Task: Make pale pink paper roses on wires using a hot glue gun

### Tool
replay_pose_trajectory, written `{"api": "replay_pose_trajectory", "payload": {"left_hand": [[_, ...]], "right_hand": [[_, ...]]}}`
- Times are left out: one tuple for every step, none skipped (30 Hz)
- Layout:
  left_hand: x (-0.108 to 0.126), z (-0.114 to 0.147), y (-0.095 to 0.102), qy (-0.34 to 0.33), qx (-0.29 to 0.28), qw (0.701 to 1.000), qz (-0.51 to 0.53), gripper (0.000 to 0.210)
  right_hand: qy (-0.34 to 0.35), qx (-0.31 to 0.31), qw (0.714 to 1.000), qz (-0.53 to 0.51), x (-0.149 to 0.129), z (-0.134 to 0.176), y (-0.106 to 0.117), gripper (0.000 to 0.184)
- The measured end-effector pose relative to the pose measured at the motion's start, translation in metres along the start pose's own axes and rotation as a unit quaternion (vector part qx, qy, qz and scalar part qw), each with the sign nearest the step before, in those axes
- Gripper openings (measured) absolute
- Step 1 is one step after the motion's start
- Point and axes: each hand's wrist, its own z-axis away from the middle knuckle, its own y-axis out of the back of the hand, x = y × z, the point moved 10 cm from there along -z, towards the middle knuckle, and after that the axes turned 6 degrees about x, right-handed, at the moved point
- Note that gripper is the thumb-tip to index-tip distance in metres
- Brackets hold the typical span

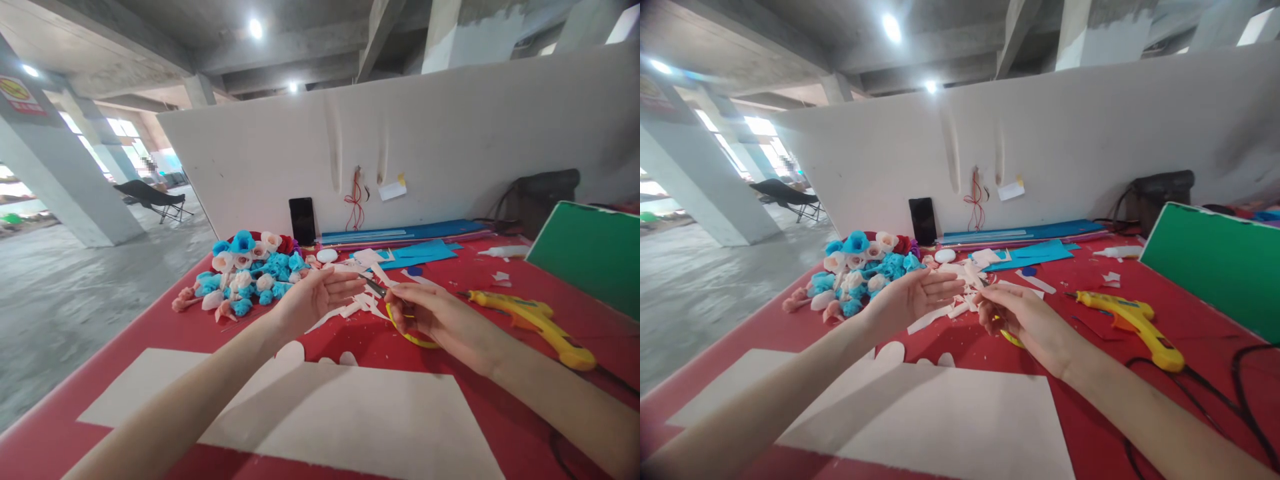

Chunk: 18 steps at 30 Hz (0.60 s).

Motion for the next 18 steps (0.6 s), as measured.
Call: {"api": "replay_pose_trajectory", "payload": {"left_hand": [[0.000,0.001,-0.002,0.002,-0.008,1.000,0.019,0.048],[0.001,0.004,-0.005,0.003,-0.018,0.999,0.037,0.048],[0.003,0.007,-0.008,0.003,-0.028,0.998,0.054,0.049],[0.005,0.010,-0.010,0.002,-0.038,0.997,0.070,0.048],[0.007,0.014,-0.012,-0.001,-0.045,0.995,0.085,0.045],[0.009,0.018,-0.013,-0.006,-0.048,0.994,0.096,0.041],[0.011,0.021,-0.013,-0.011,-0.050,0.993,0.105,0.037],[0.012,0.024,-0.012,-0.016,-0.049,0.993,0.110,0.033],[0.013,0.026,-0.011,-0.020,-0.049,0.992,0.112,0.029],[0.014,0.028,-0.010,-0.024,-0.049,0.992,0.111,0.025],[0.015,0.029,-0.010,-0.026,-0.051,0.993,0.107,0.021],[0.015,0.031,-0.011,-0.028,-0.053,0.993,0.101,0.018],[0.016,0.032,-0.012,-0.032,-0.054,0.994,0.091,0.015],[0.017,0.034,-0.013,-0.038,-0.055,0.995,0.077,0.014],[0.018,0.038,-0.016,-0.045,-0.057,0.996,0.058,0.018],[0.017,0.043,-0.019,-0.049,-0.064,0.996,0.035,0.023],[0.017,0.049,-0.022,-0.057,-0.064,0.996,0.004,0.029],[0.014,0.057,-0.027,-0.051,-0.077,0.995,-0.035,0.033]], "right_hand": [[0.001,0.002,1.000,-0.004,0.000,0.000,0.001,0.023],[0.004,0.007,1.000,-0.008,-0.001,0.000,0.001,0.023],[0.011,0.015,1.000,-0.014,-0.003,0.000,0.003,0.023],[0.020,0.027,0.999,-0.021,-0.006,0.001,0.005,0.023],[0.030,0.041,0.998,-0.029,-0.009,0.001,0.007,0.024],[0.040,0.055,0.997,-0.038,-0.012,0.001,0.010,0.024],[0.047,0.069,0.995,-0.047,-0.015,0.001,0.012,0.023],[0.050,0.080,0.994,-0.057,-0.017,0.001,0.014,0.022],[0.050,0.087,0.993,-0.065,-0.018,0.001,0.015,0.021],[0.047,0.092,0.992,-0.071,-0.018,0.001,0.016,0.020],[0.043,0.095,0.992,-0.076,-0.017,0.001,0.017,0.019],[0.040,0.097,0.991,-0.079,-0.017,0.000,0.018,0.019],[0.037,0.098,0.991,-0.082,-0.016,0.000,0.018,0.020],[0.036,0.097,0.991,-0.084,-0.015,0.000,0.019,0.020],[0.036,0.096,0.991,-0.085,-0.015,0.000,0.019,0.019],[0.037,0.094,0.991,-0.085,-0.015,0.001,0.019,0.019],[0.039,0.091,0.991,-0.085,-0.014,0.001,0.018,0.019],[0.041,0.087,0.992,-0.085,-0.014,0.001,0.017,0.019]]}}
